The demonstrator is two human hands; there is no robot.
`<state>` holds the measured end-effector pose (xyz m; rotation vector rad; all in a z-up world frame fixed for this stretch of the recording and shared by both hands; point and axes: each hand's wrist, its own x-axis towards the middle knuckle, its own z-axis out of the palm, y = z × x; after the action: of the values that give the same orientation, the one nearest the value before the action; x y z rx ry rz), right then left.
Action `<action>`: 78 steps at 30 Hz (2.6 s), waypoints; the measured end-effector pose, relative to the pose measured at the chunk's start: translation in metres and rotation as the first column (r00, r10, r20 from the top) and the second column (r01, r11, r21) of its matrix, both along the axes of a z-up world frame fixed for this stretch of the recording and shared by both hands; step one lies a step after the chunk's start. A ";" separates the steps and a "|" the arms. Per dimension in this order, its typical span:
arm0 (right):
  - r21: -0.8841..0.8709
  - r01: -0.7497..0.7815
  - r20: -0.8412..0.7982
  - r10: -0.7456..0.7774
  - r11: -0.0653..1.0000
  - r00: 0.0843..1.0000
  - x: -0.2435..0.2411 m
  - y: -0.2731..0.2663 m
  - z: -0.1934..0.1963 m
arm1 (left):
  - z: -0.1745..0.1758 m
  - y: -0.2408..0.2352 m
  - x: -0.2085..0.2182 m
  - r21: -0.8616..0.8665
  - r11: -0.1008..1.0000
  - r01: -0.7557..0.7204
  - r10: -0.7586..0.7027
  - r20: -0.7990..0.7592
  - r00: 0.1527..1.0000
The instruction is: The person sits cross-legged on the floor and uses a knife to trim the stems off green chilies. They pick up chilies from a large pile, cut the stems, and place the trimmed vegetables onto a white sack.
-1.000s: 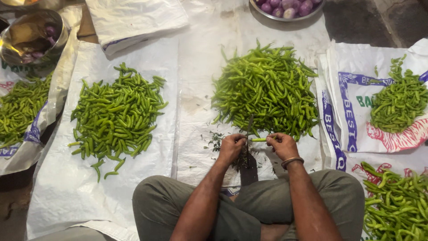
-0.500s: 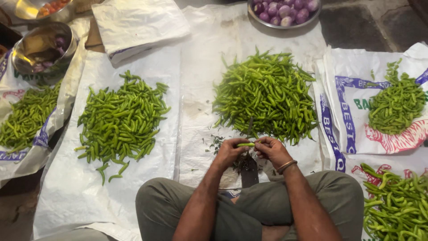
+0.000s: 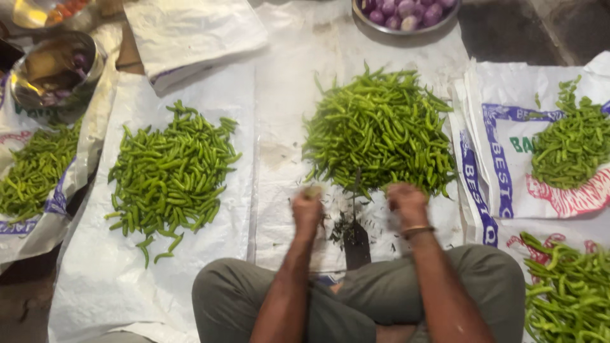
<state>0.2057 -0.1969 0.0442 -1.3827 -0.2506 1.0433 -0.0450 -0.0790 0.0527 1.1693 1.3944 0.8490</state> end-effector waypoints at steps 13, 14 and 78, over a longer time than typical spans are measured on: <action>-0.027 -0.194 0.054 0.195 0.981 0.979 -0.030 -0.005 0.002 | -0.044 0.053 0.051 0.374 0.877 0.301 -0.018 -0.601 0.799; -0.049 -0.172 0.063 0.175 0.984 0.983 -0.029 -0.006 0.003 | -0.048 0.059 0.054 0.286 0.904 0.319 -0.085 -0.610 0.788; -0.304 -0.243 0.157 0.301 0.921 0.941 -0.029 -0.012 -0.034 | -0.020 -0.030 0.014 0.150 0.948 0.282 -0.218 -0.344 0.913</action>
<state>0.1767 -0.2085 0.0105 -1.7510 -0.4708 1.2036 -0.0311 -0.1095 0.0330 1.6625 1.4003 0.6390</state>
